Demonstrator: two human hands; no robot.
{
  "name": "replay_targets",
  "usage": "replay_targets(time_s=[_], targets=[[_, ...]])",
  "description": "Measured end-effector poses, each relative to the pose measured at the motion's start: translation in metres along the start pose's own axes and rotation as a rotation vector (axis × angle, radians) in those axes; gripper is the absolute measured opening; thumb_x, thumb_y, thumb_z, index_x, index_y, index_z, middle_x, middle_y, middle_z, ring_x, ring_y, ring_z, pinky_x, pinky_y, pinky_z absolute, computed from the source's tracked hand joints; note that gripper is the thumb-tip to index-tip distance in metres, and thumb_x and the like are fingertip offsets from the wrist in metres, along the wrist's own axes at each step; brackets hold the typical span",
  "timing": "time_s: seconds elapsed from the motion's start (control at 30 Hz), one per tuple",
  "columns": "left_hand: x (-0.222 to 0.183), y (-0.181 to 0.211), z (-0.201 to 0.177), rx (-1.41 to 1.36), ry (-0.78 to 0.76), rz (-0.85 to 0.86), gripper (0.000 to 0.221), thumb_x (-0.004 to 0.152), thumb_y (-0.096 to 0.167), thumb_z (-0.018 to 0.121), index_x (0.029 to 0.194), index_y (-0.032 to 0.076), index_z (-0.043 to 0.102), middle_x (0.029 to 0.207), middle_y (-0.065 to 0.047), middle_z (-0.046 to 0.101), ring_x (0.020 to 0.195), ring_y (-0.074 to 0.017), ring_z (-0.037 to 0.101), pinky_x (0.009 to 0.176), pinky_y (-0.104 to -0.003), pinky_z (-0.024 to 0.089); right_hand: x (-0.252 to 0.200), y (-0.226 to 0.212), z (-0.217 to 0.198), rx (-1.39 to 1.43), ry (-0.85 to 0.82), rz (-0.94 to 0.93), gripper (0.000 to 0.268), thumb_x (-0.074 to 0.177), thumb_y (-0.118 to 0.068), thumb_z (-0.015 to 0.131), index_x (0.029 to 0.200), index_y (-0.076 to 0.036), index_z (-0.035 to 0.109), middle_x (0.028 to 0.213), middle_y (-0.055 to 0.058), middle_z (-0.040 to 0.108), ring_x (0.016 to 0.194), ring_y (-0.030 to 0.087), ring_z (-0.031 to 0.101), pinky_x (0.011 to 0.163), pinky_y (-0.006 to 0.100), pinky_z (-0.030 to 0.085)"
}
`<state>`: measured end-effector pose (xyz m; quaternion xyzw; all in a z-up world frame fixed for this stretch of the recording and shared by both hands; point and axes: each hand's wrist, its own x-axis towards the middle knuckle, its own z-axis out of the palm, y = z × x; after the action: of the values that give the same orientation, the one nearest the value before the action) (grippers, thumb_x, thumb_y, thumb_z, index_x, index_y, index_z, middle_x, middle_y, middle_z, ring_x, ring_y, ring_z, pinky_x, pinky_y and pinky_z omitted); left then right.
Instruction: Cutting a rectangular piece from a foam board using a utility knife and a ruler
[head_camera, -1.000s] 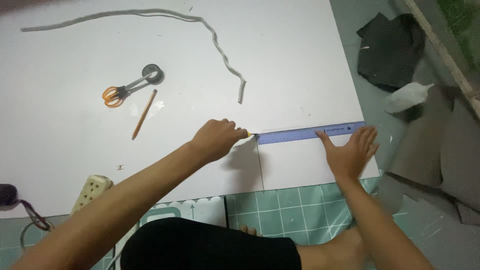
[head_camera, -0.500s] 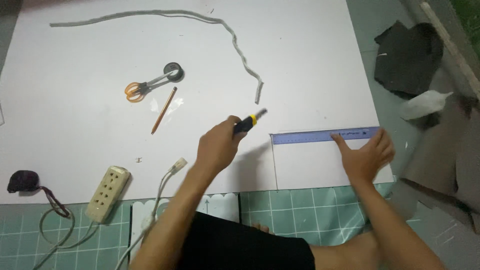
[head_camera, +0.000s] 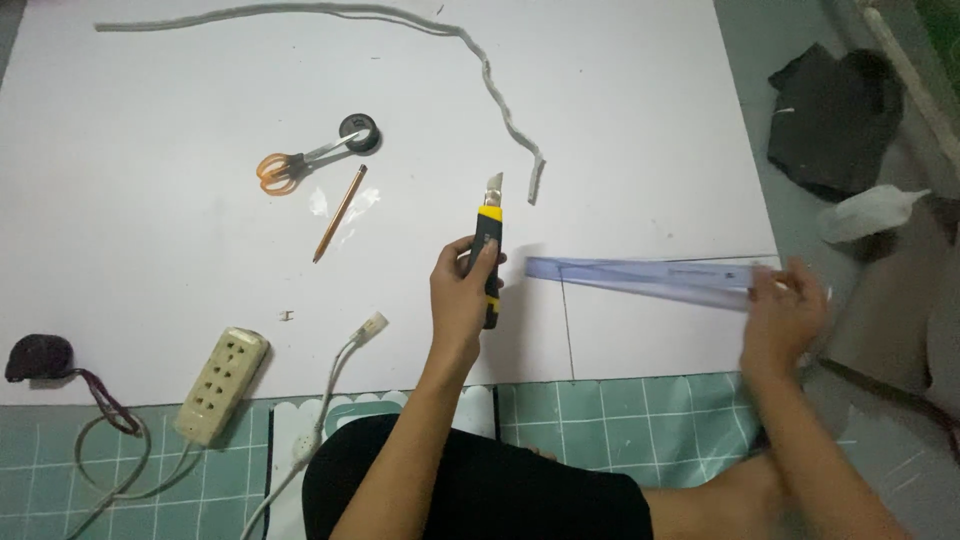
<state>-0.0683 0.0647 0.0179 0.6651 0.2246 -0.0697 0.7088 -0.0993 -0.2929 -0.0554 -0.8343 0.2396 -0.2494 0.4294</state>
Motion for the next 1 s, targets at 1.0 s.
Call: replay_targets(time_s=[1.0], targets=[[0.01,-0.014,-0.007,-0.183,0.115,0.032,0.066,0.082,0.034,0.084,0.125,-0.009,0.058,0.075,-0.011,0.065,0.055,-0.0127,0.057,0.049,-0.026,0.045,-0.03,-0.051,0.11,-1.11,-0.742,-1.21,0.039,0.081,-0.022,0.067,0.117,-0.011,0.058,0.097,0.008,0.063,0.091,0.027,0.071,0.073,0.04,0.059]])
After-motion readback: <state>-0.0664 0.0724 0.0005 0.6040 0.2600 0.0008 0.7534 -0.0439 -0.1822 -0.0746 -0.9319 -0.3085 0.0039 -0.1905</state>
